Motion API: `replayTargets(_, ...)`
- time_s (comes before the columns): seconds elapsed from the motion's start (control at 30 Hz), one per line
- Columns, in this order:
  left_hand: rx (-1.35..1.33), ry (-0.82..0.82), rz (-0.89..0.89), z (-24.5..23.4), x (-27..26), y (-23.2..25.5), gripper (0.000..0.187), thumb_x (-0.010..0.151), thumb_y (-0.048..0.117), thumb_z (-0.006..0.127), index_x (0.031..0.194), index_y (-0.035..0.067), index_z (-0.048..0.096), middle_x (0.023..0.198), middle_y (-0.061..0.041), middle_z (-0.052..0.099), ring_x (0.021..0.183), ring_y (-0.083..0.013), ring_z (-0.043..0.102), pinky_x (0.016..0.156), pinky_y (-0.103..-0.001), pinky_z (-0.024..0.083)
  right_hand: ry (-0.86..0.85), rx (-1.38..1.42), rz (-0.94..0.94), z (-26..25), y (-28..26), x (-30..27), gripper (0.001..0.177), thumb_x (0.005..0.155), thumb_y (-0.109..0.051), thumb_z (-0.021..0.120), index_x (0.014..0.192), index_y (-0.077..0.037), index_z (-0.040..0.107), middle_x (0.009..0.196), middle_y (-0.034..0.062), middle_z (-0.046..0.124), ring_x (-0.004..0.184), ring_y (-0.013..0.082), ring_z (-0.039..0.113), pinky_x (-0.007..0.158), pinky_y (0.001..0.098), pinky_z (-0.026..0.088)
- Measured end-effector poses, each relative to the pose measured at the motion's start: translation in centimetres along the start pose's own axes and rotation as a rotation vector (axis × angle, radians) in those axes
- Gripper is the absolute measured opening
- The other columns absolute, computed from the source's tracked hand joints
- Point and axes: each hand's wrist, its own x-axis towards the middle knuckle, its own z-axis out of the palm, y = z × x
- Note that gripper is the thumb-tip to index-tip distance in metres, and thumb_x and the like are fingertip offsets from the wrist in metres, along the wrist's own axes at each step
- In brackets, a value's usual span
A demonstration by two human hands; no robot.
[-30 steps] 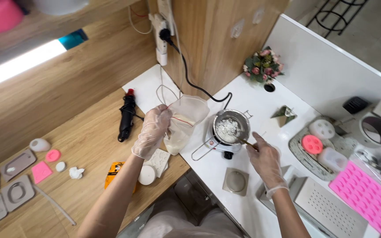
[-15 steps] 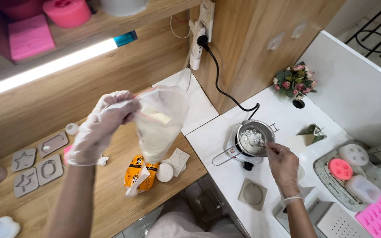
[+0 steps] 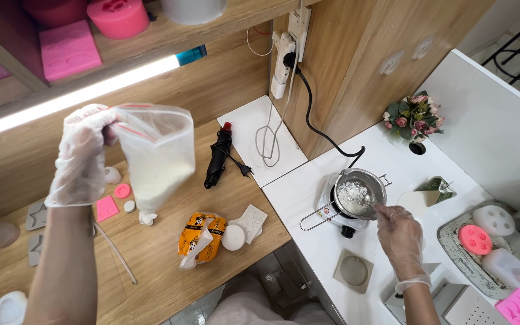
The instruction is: Preparing wax flakes in a melting pot for candle making.
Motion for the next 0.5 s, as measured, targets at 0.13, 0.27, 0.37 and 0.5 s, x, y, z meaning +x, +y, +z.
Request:
replayTargets(0.13,-0.181,0.164,0.017,-0.2,4.6,-6.8,0.006,0.103,0.012,0.057,0.102,0.009,0.062,0.075,0.006,0.056,0.066,-0.0024,0.050,0.065,-0.015,0.045,-0.004,0.066,0.008,0.0,0.0,-1.3,0.026,0.091,-0.005,0.069,0.112,-0.015,0.080,0.098,0.0039,0.076,0.060,0.0135,0.057,0.055,0.0274,0.050)
replayTargets(0.27,-0.273,0.478,-0.137,-0.2,8.7,-13.1,0.009,0.100,0.006,0.054,0.103,0.009,0.062,0.069,0.006,0.061,0.055,-0.0036,0.055,0.053,-0.015,0.050,0.058,0.211,0.015,0.4,0.2,-1.9,0.023,0.093,-0.006,0.068,0.112,-0.008,0.079,0.099,0.0081,0.075,0.058,0.0166,0.058,0.055,0.0301,0.048)
replayTargets(0.37,-0.175,0.465,-0.287,0.0,10.2,-17.8,0.019,0.109,0.009,0.050,0.101,0.006,0.068,0.067,0.006,0.066,0.049,-0.0022,0.061,0.043,-0.012,0.051,0.039,0.217,0.034,0.3,-0.2,-1.9,0.023,0.093,-0.005,0.067,0.113,-0.007,0.079,0.100,0.0077,0.076,0.058,0.0160,0.058,0.055,0.0295,0.048)
replayTargets(0.5,-0.342,0.452,-0.350,0.1,11.2,-22.8,0.015,0.099,0.014,0.050,0.098,0.006,0.063,0.071,0.000,0.066,0.054,-0.0074,0.062,0.044,-0.018,0.048,0.052,0.192,0.065,0.6,0.1,-1.9,0.023,0.092,-0.005,0.069,0.112,-0.009,0.079,0.102,0.0074,0.076,0.061,0.0168,0.059,0.058,0.0307,0.049)
